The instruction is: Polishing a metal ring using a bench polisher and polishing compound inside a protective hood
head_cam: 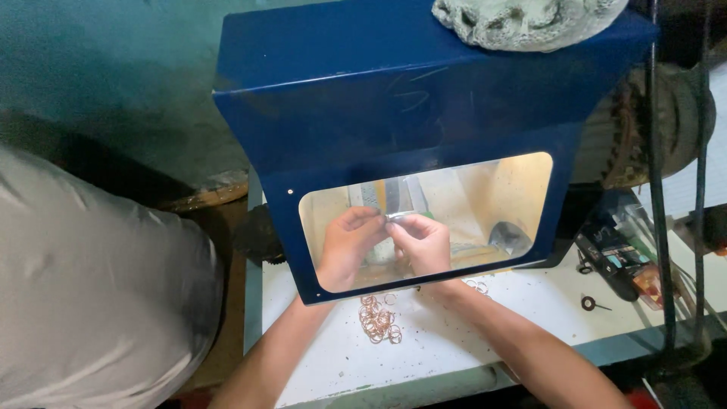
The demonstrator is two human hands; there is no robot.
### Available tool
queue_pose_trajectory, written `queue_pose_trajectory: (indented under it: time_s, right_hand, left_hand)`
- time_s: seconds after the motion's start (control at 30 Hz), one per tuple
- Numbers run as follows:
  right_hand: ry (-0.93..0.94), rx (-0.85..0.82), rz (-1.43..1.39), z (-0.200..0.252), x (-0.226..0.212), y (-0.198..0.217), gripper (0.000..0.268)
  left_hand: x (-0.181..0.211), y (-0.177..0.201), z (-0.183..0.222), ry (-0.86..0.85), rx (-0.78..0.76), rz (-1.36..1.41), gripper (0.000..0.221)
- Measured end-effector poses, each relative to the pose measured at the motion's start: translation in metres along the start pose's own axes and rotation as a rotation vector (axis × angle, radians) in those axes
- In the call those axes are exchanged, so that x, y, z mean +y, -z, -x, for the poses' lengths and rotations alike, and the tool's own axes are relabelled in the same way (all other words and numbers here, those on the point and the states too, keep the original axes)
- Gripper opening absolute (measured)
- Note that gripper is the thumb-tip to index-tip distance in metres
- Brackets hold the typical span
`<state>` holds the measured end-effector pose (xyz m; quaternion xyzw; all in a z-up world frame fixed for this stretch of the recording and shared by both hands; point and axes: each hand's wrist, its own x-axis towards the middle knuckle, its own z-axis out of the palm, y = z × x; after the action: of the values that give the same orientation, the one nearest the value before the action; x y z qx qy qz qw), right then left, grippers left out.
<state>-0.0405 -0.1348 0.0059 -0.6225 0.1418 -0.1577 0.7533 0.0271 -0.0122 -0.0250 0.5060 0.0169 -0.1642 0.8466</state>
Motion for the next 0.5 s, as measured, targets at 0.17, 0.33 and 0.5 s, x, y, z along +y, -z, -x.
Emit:
queue_pose_trajectory:
  time_s: [0.17, 0.33, 0.5]
  right_hand:
    - [-0.038, -0.01, -0.035, -0.018, 0.022, 0.004, 0.009]
    - [-0.114, 0.019, -0.054, -0.019, 0.017, 0.001, 0.007]
    - [-0.215, 0.027, -0.1, -0.027, 0.025, 0.001, 0.008]
  left_hand:
    - [-0.007, -0.002, -0.007, 0.031, 0.017, 0.056, 0.02]
    - [-0.005, -0.001, -0.007, 0.059, 0.007, 0.054, 0.018]
    - [-0.007, -0.002, -0.007, 0.076, -0.009, 0.062, 0.016]
